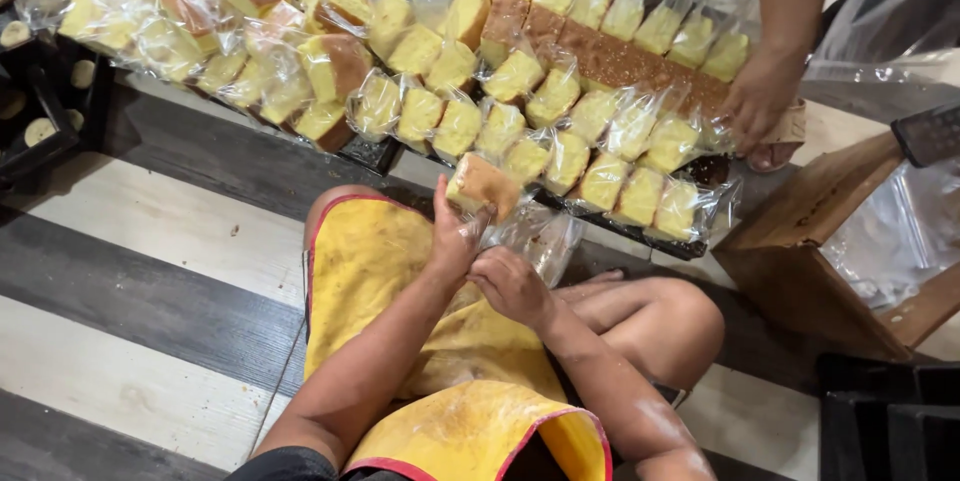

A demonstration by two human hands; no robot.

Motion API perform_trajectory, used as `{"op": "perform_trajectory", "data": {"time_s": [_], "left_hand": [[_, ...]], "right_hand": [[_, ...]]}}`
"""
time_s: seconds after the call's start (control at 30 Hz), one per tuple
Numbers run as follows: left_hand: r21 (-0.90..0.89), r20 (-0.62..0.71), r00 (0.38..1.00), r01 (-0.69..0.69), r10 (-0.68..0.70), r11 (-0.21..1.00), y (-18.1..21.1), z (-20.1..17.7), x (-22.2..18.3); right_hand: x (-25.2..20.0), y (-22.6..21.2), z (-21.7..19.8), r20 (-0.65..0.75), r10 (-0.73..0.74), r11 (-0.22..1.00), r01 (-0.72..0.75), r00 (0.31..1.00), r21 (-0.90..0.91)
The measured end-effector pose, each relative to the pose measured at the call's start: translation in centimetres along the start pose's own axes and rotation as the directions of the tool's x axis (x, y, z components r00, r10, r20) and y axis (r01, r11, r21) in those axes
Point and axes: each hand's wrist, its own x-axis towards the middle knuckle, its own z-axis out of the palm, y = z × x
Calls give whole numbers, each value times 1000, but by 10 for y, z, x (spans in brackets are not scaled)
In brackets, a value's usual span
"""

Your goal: Manually placing individual slices of cake into plastic bags for packaging.

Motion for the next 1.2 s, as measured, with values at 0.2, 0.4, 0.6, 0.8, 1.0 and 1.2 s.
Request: {"op": "perform_trajectory", "data": {"time_s": [0.2,0.4,0.6,0.8,1.0,1.2], "left_hand": [[578,14,997,-70,76,813,6,-21,9],[924,118,949,2,-292,382,78,-5,-22],[745,662,743,-666,-96,-20,128,12,-46],[982,174,926,-189,-335,-12,134,34,-46],[747,569,817,-563,-98,-355,126,29,-49],[605,785,613,-790,-91,-101,130,32,-56]], "right_hand": [[1,1,7,106,12,999,-17,994,47],[-7,18,-4,20,179,977,-180,984,116],[4,25,-25,-280,533,843,-471,799,260],[6,28,-26,-311,431,897,-365,847,249],[17,0,-44,-231,384,915,-335,894,224],[8,14,-11,19,181,976,-177,983,-127]]}}
